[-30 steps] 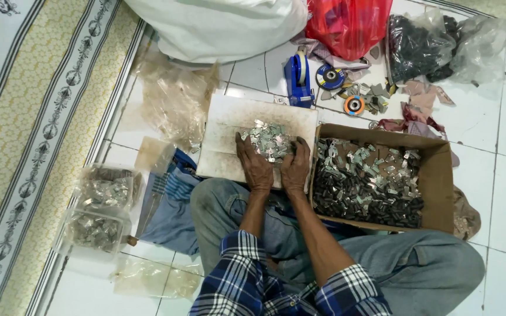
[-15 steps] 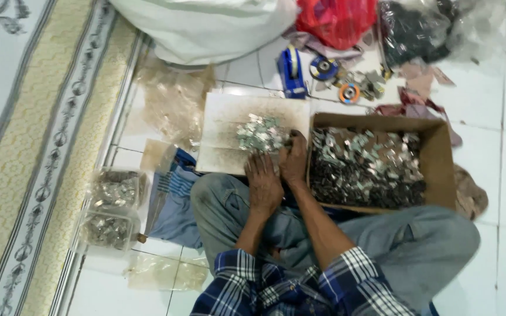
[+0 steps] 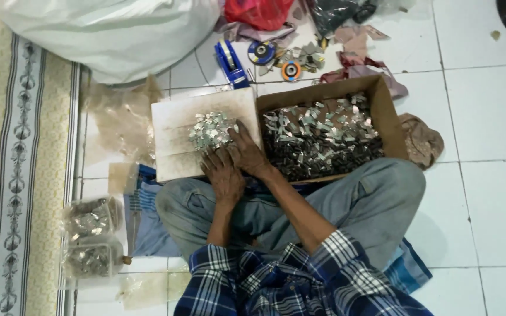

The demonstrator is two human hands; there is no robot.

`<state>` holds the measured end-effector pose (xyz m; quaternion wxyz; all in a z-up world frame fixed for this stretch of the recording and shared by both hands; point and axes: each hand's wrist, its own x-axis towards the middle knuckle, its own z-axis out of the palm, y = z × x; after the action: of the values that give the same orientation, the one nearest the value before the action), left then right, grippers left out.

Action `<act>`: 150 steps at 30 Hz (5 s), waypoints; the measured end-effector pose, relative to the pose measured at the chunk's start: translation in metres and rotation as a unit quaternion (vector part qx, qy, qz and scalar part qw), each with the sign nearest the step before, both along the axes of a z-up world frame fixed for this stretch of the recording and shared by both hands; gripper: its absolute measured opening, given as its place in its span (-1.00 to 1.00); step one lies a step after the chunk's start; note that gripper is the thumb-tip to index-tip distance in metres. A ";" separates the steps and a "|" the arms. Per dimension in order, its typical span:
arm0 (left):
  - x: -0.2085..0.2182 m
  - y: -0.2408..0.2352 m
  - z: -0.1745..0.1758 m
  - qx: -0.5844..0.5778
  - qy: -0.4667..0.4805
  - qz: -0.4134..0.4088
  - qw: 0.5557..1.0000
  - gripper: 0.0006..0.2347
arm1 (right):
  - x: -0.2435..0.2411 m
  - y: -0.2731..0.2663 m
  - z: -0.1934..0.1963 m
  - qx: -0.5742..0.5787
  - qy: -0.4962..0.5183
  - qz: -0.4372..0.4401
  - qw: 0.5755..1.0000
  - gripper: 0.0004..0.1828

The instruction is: Sorting and arranging small metal components from a cardboard box onto a white board while sitting on the floor.

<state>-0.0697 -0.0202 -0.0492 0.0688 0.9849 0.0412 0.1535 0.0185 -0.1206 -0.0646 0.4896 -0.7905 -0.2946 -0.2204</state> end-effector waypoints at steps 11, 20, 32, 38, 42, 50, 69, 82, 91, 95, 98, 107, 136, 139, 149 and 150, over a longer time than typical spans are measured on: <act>0.009 -0.112 0.090 -0.376 0.020 -0.157 0.913 -0.53 | 0.004 -0.274 0.003 -0.237 0.267 -0.166 0.919 -0.64; 0.038 -0.152 -0.025 -0.138 0.224 -0.311 0.913 -0.82 | -0.002 -0.252 -0.079 -0.367 0.463 -0.215 0.778 -0.76; 0.040 -0.152 -0.010 -0.002 0.167 -0.340 0.926 -0.92 | -0.026 -0.255 -0.082 -0.326 0.472 -0.196 0.796 -0.63; 0.037 -0.135 0.015 -0.151 0.226 -0.296 0.916 -0.98 | -0.019 -0.258 -0.095 -0.339 0.514 -0.126 0.778 -0.50; 0.040 -0.120 -0.004 -0.308 0.247 -0.260 0.881 -0.85 | -0.014 -0.247 -0.092 -0.283 0.576 -0.090 0.762 -0.44; 0.031 -0.116 0.036 -0.514 0.147 -0.171 0.828 -0.79 | -0.030 -0.218 0.036 -0.061 0.522 -0.073 0.848 -0.66; 0.050 -0.133 0.000 -0.712 0.175 -0.048 0.678 -0.76 | -0.018 -0.226 0.004 0.077 0.422 -0.116 0.896 -0.74; 0.049 -0.133 0.015 -0.799 0.138 -0.016 0.586 -0.78 | -0.023 -0.215 0.043 0.102 0.445 -0.096 0.885 -0.71; 0.051 -0.135 -0.001 -0.767 0.136 -0.038 0.626 -0.82 | -0.025 -0.215 0.041 0.110 0.460 -0.073 0.878 -0.77; 0.049 -0.136 0.000 -0.737 0.136 -0.048 0.660 -0.83 | -0.023 -0.213 0.039 0.103 0.438 -0.070 0.890 -0.76; 0.046 -0.136 -0.006 -0.710 0.131 -0.047 0.690 -0.84 | -0.025 -0.211 0.034 0.096 0.426 -0.065 0.897 -0.79; 0.045 -0.135 0.031 -0.671 0.172 -0.012 0.721 -0.79 | -0.025 -0.208 0.057 0.085 0.428 -0.059 0.898 -0.80; 0.043 -0.134 0.018 -0.737 0.152 -0.017 0.658 -0.85 | -0.028 -0.204 0.048 0.093 0.411 -0.050 0.905 -0.84; 0.043 -0.135 0.026 -0.762 0.143 -0.012 0.632 -0.85 | -0.028 -0.202 0.056 0.095 0.402 -0.047 0.910 -0.85; 0.045 -0.130 0.024 -0.712 0.165 -0.014 0.683 -0.87 | -0.035 -0.204 0.070 0.122 0.495 -0.058 0.859 -0.84; 0.045 -0.129 0.022 -0.711 0.165 -0.018 0.683 -0.87 | -0.034 -0.205 0.067 0.136 0.520 -0.072 0.841 -0.82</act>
<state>-0.0247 -0.1496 -0.0269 0.7437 0.6497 0.1313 -0.0877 -0.0154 -0.3255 0.0020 0.6559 -0.7338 0.0934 0.1503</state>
